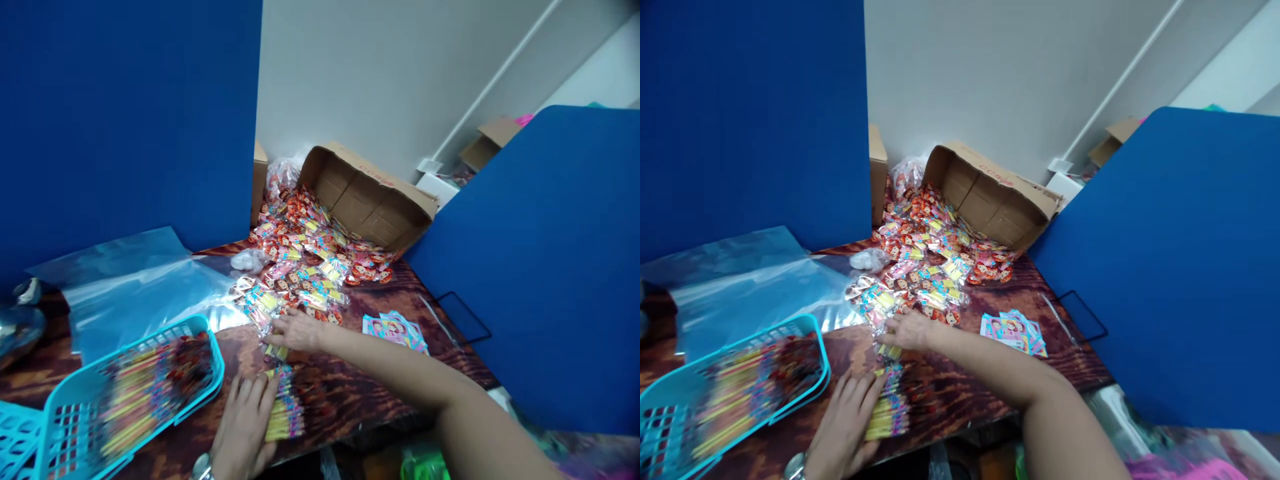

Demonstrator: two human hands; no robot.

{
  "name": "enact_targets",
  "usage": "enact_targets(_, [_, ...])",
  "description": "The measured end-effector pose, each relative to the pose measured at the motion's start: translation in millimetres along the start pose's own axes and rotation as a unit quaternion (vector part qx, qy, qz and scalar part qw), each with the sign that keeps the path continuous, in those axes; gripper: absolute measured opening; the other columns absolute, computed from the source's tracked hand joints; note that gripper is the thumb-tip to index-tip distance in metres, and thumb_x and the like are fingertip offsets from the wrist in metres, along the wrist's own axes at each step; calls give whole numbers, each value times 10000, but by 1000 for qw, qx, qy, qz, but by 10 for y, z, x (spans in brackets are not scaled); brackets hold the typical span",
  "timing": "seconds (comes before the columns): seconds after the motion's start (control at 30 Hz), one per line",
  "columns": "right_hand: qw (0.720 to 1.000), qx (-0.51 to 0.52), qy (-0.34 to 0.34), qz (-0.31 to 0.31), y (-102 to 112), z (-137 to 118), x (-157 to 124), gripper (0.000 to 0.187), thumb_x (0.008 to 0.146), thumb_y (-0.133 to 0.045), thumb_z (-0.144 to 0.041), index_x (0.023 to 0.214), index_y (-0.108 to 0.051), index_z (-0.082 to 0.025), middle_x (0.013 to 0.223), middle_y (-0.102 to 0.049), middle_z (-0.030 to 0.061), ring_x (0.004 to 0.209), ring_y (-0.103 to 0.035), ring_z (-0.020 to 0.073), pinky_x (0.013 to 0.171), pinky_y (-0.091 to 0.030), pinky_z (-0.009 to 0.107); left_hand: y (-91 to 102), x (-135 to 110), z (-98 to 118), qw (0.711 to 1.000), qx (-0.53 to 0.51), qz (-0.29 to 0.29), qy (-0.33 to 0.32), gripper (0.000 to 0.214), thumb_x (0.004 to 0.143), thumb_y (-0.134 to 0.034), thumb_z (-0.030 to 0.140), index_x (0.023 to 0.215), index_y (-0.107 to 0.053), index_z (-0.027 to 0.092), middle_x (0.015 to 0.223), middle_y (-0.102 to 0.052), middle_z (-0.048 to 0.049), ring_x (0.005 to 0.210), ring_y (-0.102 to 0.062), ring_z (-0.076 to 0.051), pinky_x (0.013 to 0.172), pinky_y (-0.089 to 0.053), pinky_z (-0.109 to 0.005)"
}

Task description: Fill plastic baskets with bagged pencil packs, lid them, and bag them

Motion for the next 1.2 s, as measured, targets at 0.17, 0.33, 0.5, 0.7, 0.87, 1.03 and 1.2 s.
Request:
enact_targets(0.17, [1000,5,-1,-12,5,-19,85,239,932,-430,-219,1141,-543,-247,990,-623,59,878,-523,205,707,-406,337,8,-4,-8,1000,11,7,-12,891,578,-568,169,1415,-271,237,1373,-453,-80,1264,-371,-295,1116,-160,-498])
enact_targets(0.33, [1000,6,12,-9,134,22,12,109,884,-523,-211,833,-618,-194,847,-636,38,880,-513,204,948,-317,437,101,25,77,999,2,-27,19,856,556,-546,177,1388,-345,187,1357,-473,-96,1245,-378,-305,1110,-133,-534])
enact_targets(0.5, [999,-37,11,-16,310,391,160,148,898,-489,-166,893,-628,-219,905,-649,20,926,-540,201,1028,-240,498,137,38,88,999,-21,-36,29,860,576,-585,237,1396,-332,181,1365,-452,-102,1230,-372,-301,1112,-78,-540])
enact_targets(0.7, [981,-73,179,22,215,748,660,234,913,-429,-127,857,-640,-211,1377,-450,-20,1313,-297,248,1071,-177,519,108,8,64,997,-57,-40,27,844,675,-590,391,1426,-262,188,1381,-420,-111,1244,-351,-313,1115,-55,-539])
enact_targets(0.87, [970,-78,226,37,18,869,708,209,916,-436,-146,984,-617,-225,1181,-576,41,1265,-381,191,1071,-209,440,33,0,63,996,-79,-30,29,882,681,-598,478,1432,-237,190,1384,-405,-119,1248,-340,-327,1110,-48,-553])
enact_targets(1.03, [975,-87,200,37,43,868,550,251,914,-390,-105,1062,-579,-181,890,-622,63,901,-561,177,1015,-274,462,-41,9,47,997,-76,-14,26,888,684,-591,486,1434,-223,185,1363,-417,-129,1236,-346,-339,1101,-43,-571])
enact_targets(1.2, [974,-87,209,26,137,835,606,188,887,-443,-94,905,-607,-185,886,-629,53,866,-548,182,1006,-259,479,-43,10,40,997,-76,-17,17,916,676,-587,469,1443,-179,181,1380,-393,-135,1236,-340,-341,1096,-55,-578])
Point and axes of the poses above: each hand's wrist, its own x-axis towards the middle knuckle, its own y-axis out of the back of the hand, z = x × y, the point moved 3 cm from there along x, towards the middle knuckle
